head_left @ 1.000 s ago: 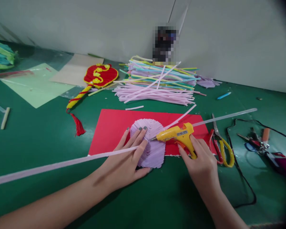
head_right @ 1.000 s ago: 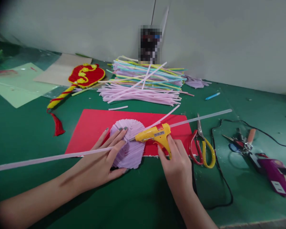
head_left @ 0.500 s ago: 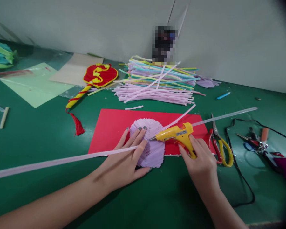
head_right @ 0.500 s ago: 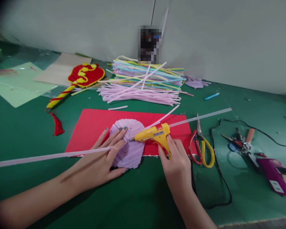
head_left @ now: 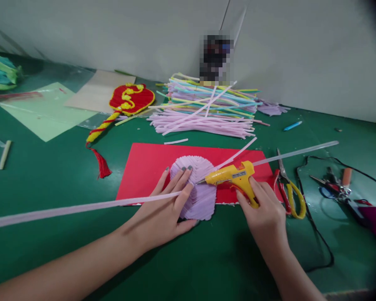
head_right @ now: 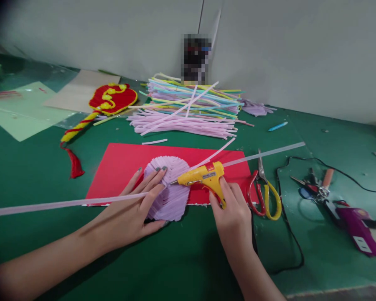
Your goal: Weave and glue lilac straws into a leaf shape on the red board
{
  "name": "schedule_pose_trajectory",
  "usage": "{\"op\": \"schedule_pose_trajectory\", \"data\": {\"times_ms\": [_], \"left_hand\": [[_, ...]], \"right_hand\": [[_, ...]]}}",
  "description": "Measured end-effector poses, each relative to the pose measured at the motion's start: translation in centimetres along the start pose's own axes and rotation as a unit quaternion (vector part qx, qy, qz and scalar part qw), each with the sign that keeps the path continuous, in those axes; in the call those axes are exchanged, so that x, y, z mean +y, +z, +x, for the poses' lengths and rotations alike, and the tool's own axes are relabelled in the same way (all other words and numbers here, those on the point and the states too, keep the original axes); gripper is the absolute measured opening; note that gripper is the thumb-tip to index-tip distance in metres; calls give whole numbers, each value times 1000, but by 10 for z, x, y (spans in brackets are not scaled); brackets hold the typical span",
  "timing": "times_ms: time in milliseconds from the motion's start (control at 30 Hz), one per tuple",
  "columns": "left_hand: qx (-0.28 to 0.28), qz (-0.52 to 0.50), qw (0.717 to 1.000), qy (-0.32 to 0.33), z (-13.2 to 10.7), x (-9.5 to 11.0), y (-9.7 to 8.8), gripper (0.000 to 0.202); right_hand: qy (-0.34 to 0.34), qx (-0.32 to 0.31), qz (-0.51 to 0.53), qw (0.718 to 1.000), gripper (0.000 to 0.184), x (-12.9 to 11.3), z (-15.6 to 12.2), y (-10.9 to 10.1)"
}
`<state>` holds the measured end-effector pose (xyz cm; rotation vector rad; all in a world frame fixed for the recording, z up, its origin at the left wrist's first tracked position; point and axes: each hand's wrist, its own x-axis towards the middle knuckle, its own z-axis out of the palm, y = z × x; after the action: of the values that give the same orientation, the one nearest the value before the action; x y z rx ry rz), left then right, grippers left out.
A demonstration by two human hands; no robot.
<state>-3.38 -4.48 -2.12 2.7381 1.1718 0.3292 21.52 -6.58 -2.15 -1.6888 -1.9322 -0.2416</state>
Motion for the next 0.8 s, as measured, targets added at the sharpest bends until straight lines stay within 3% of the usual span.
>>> {"op": "schedule_pose_trajectory", "data": {"times_ms": [800], "left_hand": [[5,21,1000,11,0,0,-1,61]], "right_hand": [[28,5,-22,999,34,12,-2,-1]]}}
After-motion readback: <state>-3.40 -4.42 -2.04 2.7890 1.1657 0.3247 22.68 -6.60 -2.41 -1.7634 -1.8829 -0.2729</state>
